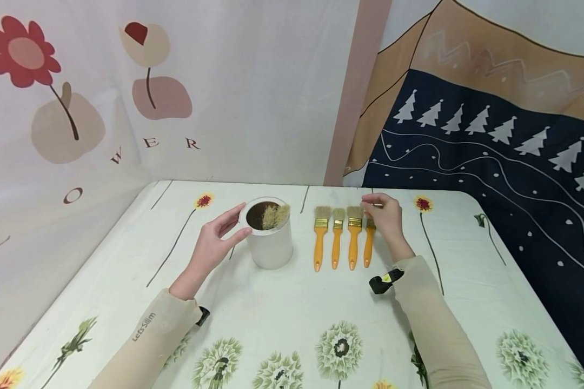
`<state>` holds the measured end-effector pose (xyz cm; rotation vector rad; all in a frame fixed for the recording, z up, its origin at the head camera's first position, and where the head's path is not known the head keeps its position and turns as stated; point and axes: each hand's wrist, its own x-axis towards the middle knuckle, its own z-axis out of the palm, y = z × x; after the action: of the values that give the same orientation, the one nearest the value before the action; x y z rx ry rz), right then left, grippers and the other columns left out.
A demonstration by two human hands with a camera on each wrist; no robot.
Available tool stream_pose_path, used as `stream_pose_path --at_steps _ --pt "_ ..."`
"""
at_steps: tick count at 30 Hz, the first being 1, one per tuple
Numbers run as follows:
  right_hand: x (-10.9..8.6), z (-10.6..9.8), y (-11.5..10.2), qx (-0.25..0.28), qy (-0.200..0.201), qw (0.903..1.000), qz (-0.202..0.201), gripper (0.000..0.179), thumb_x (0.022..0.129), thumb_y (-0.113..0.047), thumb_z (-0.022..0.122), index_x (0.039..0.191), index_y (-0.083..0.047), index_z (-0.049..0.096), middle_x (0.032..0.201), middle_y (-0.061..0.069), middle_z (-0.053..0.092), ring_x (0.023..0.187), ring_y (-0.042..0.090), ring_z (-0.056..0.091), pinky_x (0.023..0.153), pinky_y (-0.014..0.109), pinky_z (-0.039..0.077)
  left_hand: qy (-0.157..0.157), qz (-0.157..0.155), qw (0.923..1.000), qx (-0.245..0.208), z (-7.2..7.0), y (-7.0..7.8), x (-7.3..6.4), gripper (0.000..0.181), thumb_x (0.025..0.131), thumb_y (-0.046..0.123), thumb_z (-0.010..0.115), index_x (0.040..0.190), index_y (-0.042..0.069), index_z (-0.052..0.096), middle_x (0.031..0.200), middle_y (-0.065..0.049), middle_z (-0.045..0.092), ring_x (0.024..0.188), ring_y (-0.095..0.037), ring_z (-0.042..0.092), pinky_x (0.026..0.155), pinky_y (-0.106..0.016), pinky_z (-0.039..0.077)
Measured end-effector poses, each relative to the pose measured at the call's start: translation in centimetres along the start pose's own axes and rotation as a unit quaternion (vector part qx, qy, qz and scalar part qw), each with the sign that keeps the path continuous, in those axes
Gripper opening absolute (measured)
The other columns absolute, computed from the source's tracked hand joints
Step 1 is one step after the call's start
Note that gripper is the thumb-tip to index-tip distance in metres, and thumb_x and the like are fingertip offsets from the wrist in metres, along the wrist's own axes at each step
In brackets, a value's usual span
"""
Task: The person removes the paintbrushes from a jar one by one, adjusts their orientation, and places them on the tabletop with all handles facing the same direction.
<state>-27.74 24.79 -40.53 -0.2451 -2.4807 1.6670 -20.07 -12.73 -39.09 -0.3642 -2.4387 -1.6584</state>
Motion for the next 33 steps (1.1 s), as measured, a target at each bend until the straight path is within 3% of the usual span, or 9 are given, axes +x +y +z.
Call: stream_pose_path --at_steps 13,20,33 --pt "-1.7 1.8 -2.2 0.010 -0.048 0.9981 -0.038 0.034 0.098 -0.016 0.063 0.127 0.002 0.063 0.129 0.021 0.061 0.082 -0.007 0.059 0.077 0.005 0.055 -0.002 -0.004 1.0000 0.006 0.0 -0.2 0.0 0.061 0.090 0.021 0.076 0.145 0.011 0.053 0.148 -0.008 0.054 0.137 -0.023 0.052 0.113 -0.027 0.045" --pt "-2.4 3.0 -3.5 0.020 -0.068 0.9957 -0.060 0.031 0.098 -0.016 0.064 0.125 0.000 0.064 0.128 0.020 0.062 0.089 0.000 0.062 0.079 0.006 0.056 -0.002 -0.006 1.0000 0.004 0.0 0.0 -0.1 0.061 0.089 0.021 0.076 0.145 0.012 0.053 0.148 -0.009 0.054 0.137 -0.025 0.053 0.114 -0.030 0.046" --pt "-3.7 5.2 -5.6 0.038 -0.122 0.9865 -0.103 0.031 0.097 -0.017 0.066 0.124 -0.002 0.065 0.126 0.018 0.063 0.091 0.003 0.062 0.081 0.007 0.056 -0.003 -0.001 1.0000 0.001 0.0 0.0 0.0 0.062 0.089 0.021 0.077 0.145 0.011 0.053 0.149 -0.011 0.053 0.138 -0.027 0.052 0.114 -0.034 0.046"
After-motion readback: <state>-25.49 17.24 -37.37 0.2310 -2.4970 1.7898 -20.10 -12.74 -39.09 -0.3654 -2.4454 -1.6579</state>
